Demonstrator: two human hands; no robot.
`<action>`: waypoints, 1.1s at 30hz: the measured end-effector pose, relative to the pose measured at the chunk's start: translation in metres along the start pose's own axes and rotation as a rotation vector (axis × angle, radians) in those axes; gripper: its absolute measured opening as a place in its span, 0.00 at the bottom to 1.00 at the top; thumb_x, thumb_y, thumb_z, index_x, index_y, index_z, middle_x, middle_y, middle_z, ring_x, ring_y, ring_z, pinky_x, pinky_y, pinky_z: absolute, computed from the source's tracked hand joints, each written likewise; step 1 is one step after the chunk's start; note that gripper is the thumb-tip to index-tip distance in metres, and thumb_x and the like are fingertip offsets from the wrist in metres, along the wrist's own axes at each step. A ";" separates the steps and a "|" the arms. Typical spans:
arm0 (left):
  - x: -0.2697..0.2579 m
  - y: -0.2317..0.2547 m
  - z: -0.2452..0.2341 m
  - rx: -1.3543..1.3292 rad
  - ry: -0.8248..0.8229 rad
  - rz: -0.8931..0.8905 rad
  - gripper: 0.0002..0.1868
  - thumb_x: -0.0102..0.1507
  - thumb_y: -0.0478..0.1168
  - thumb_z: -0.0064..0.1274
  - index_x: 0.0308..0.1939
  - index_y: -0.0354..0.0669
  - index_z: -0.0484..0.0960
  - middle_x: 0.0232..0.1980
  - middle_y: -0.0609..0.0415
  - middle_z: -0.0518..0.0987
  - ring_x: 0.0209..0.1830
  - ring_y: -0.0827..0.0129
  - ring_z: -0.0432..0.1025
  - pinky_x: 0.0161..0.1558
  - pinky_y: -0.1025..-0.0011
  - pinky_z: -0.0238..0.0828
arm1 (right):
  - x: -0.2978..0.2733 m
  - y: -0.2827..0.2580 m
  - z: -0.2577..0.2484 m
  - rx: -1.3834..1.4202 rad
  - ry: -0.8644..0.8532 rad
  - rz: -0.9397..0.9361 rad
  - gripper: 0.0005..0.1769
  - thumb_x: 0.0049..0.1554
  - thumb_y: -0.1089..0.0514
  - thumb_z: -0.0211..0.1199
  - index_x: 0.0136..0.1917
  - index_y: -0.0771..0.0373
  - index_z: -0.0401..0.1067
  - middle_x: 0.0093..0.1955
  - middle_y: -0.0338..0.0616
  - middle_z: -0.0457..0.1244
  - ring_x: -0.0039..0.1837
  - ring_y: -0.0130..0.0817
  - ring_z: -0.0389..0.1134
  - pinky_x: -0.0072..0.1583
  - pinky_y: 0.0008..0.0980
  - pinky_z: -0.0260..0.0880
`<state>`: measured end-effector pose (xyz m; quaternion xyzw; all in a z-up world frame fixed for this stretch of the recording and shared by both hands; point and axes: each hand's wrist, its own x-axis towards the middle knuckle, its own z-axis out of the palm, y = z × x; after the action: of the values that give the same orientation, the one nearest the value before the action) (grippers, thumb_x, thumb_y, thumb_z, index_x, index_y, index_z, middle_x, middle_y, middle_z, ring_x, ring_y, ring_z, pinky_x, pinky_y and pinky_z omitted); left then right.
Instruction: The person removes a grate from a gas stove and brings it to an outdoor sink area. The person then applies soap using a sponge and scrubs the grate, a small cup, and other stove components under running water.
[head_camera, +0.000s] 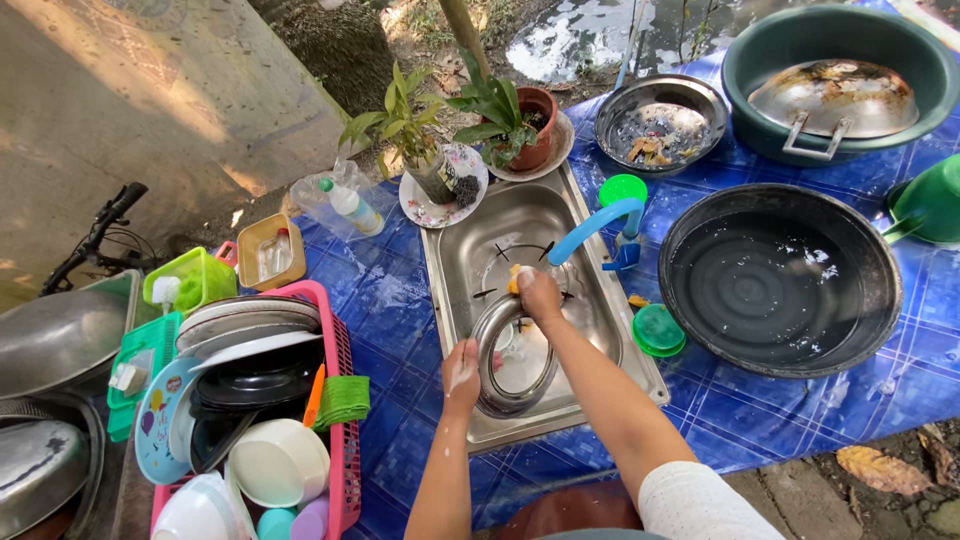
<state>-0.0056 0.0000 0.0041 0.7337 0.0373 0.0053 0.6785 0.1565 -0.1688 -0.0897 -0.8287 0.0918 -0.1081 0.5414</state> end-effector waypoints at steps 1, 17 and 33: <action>0.003 -0.002 0.002 0.021 -0.039 -0.082 0.22 0.73 0.50 0.39 0.43 0.33 0.79 0.32 0.44 0.85 0.29 0.63 0.81 0.34 0.67 0.79 | -0.002 0.000 -0.001 -0.028 -0.095 0.076 0.19 0.57 0.45 0.59 0.43 0.63 0.77 0.39 0.60 0.68 0.44 0.57 0.71 0.47 0.56 0.71; 0.021 -0.008 -0.018 -0.104 -0.028 -0.167 0.21 0.70 0.51 0.40 0.49 0.37 0.78 0.34 0.42 0.84 0.28 0.62 0.80 0.33 0.67 0.78 | -0.012 -0.026 0.008 -0.053 0.019 -0.207 0.23 0.66 0.46 0.52 0.42 0.64 0.77 0.43 0.58 0.70 0.45 0.55 0.70 0.49 0.52 0.69; 0.082 -0.022 -0.008 -0.239 0.437 -0.098 0.20 0.73 0.50 0.38 0.49 0.35 0.75 0.34 0.44 0.83 0.29 0.65 0.79 0.34 0.69 0.78 | -0.055 0.075 -0.044 0.162 -0.195 0.509 0.21 0.64 0.41 0.57 0.54 0.61 0.73 0.46 0.54 0.65 0.48 0.53 0.66 0.49 0.52 0.66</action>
<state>0.0751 0.0150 -0.0207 0.6270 0.2177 0.1349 0.7357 0.0890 -0.2220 -0.1458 -0.7397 0.2352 0.1045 0.6218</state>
